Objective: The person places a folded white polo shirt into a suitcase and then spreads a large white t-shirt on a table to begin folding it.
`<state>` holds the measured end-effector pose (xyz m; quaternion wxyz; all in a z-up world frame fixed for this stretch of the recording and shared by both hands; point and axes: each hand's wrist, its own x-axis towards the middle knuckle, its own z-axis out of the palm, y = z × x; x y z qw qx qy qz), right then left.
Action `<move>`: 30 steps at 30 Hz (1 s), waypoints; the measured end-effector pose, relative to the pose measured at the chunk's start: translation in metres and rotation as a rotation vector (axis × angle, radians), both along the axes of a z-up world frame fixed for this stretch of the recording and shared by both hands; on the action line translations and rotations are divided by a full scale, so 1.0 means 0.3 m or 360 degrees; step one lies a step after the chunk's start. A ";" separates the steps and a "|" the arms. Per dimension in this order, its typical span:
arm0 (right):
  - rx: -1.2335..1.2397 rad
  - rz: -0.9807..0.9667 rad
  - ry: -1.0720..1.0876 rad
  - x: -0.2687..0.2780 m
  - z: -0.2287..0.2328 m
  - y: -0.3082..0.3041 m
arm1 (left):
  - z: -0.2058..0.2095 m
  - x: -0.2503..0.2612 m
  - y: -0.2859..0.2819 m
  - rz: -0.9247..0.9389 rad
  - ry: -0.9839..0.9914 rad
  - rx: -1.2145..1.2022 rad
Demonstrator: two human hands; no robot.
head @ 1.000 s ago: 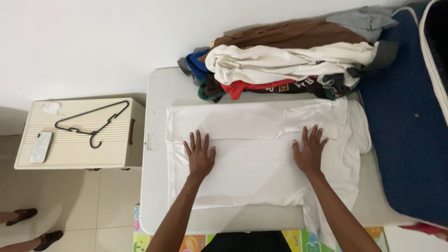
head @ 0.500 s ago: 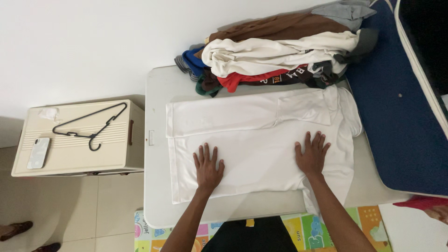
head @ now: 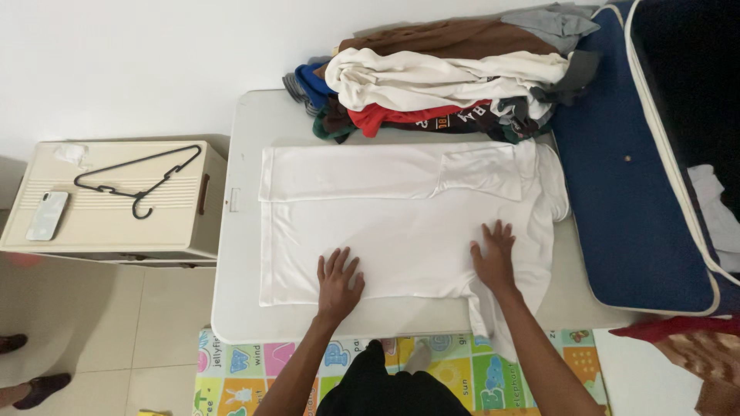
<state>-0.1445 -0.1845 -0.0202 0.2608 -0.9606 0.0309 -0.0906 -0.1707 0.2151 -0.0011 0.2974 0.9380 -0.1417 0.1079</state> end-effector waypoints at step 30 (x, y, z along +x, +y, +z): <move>-0.0336 0.0280 -0.0002 -0.374 0.017 -0.019 | -0.026 -0.315 -0.112 0.0626 -0.0423 -0.0058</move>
